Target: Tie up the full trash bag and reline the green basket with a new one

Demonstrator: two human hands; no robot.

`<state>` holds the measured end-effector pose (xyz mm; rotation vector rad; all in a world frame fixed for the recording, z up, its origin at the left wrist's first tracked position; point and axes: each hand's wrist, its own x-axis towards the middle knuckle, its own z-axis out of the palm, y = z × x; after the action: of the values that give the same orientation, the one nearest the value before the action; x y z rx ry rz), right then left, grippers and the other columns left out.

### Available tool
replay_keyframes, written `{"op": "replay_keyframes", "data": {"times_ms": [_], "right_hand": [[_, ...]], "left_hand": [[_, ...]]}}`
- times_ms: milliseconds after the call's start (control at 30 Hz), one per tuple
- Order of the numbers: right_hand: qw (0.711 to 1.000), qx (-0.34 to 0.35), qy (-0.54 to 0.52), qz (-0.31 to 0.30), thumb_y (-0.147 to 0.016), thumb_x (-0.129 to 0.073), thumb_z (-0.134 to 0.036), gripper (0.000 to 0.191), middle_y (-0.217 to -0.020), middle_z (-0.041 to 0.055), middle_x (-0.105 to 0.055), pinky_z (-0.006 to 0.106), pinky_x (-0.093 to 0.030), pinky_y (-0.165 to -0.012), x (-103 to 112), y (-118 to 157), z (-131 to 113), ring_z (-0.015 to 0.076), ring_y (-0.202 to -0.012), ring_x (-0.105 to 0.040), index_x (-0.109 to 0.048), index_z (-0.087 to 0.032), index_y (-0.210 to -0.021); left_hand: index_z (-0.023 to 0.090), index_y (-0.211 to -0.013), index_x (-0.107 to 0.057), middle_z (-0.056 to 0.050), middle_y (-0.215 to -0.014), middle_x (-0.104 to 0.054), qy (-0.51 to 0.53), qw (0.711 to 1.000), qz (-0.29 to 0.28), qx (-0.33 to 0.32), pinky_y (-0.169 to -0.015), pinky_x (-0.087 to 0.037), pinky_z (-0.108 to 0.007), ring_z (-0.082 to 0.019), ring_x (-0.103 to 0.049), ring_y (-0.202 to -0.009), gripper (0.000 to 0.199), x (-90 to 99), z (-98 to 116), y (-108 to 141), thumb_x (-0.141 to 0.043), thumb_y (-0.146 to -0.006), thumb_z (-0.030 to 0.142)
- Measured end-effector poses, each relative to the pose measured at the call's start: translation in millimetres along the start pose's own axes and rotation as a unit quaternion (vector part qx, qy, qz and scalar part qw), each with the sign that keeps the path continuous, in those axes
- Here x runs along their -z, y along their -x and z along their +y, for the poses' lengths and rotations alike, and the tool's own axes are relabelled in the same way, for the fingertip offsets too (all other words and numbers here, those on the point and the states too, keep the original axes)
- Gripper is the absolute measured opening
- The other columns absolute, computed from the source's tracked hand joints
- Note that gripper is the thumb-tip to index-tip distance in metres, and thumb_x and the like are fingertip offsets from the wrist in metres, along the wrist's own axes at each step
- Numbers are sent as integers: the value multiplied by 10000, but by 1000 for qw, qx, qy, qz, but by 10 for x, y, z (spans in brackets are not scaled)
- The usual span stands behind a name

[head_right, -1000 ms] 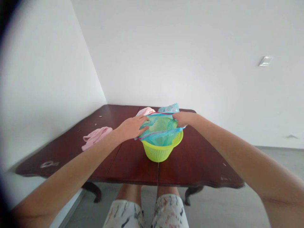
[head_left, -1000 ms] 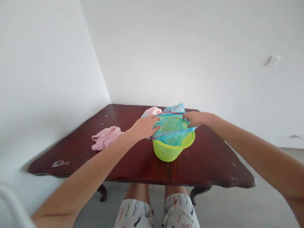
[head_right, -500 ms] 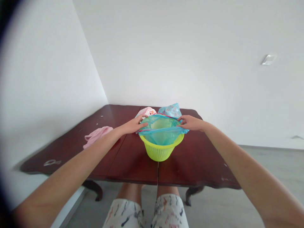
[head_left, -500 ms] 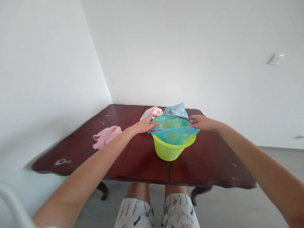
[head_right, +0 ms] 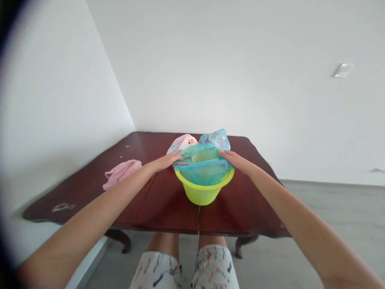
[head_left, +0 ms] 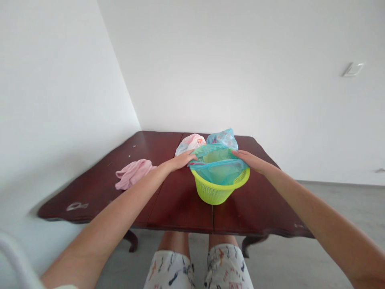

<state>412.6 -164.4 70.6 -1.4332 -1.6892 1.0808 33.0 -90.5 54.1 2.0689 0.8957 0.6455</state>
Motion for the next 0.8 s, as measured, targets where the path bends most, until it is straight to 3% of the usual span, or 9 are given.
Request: {"op": "replay_keyframes", "data": {"times_ms": [100, 200, 267, 333, 433, 500, 567, 633, 800], "right_hand": [[999, 3, 29, 42, -1035, -768, -832, 627, -1318, 154, -894, 547, -735, -1102, 18, -5, 13, 386, -1229, -837, -842, -238, -1222], [991, 30, 73, 105, -990, -858, -774, 615, -1348, 165, -839, 591, -680, -1188, 91, 184, 10, 393, -1256, -797, -821, -242, -1298], [980, 92, 114, 132, -1061, -791, -742, 568, -1433, 155, -790, 579, -653, -1234, 133, 442, -11, 380, -1329, -772, -817, -287, -1400], [965, 164, 154, 135, -1156, -672, -696, 466, -1482, 133, -761, 543, -649, -1243, 143, 755, -34, 361, -1405, -749, -846, -338, -1399], [959, 207, 160, 111, -1198, -642, -586, 351, -1432, 112, -787, 489, -682, -1182, 88, 1165, -26, 332, -1362, -778, -866, -348, -1327], [957, 217, 157, 113, -1173, -696, -495, 295, -1342, 104, -816, 473, -709, -1107, 16, 1325, 17, 315, -1240, -813, -826, -340, -1387], [948, 229, 168, 144, -1136, -742, -416, 293, -1251, 94, -829, 474, -714, -1053, -69, 1392, 75, 311, -1153, -819, -796, -327, -1409], [936, 245, 180, 175, -1116, -756, -361, 206, -1192, 89, -828, 471, -707, -1016, -154, 1402, 124, 314, -1121, -813, -805, -311, -1310], [916, 290, 177, 215, -1123, -711, -251, 81, -1124, 84, -809, 468, -708, -972, -354, 1400, 189, 301, -1062, -803, -771, -304, -1129]], "left_hand": [[218, -1517, -803, -125, -1555, -845, 18, 1000, -3, 3, -1301, -579, -583, -432, -748, -1485, 685, -32, 2, 95, -611, -1093, 721], [229, -1630, -722, -165, -1702, -747, 7, 999, 52, -13, -1347, -547, -612, -441, -683, -1598, 765, -29, 46, 371, -583, -1136, 796], [242, -1713, -645, -192, -1790, -660, -39, 990, 110, -75, -1387, -514, -629, -423, -633, -1659, 752, -24, 116, 638, -627, -1160, 752], [276, -1694, -670, -181, -1800, -648, -105, 973, 126, -162, -1434, -465, -625, -394, -617, -1677, 650, -34, 212, 911, -732, -1158, 638], [332, -1483, -815, -113, -1629, -791, -172, 948, 123, -237, -1358, -565, -553, -324, -743, -1524, 342, -103, 345, 1222, -809, -1157, 435], [335, -1361, -850, -75, -1457, -871, -181, 938, 142, -258, -1240, -650, -488, -273, -819, -1366, 198, -180, 389, 1329, -782, -1176, 319], [319, -1275, -846, -56, -1306, -900, -172, 934, 170, -264, -1129, -695, -437, -244, -852, -1230, 146, -267, 397, 1371, -763, -1179, 247], [303, -1228, -824, -46, -1209, -894, -162, 932, 196, -257, -1050, -709, -413, -233, -858, -1136, 112, -347, 387, 1373, -759, -1177, 227], [282, -1330, -755, -60, -1189, -857, -152, 934, 231, -226, -1047, -689, -434, -244, -836, -1109, 143, -467, 397, 1338, -730, -1190, 264]]}}
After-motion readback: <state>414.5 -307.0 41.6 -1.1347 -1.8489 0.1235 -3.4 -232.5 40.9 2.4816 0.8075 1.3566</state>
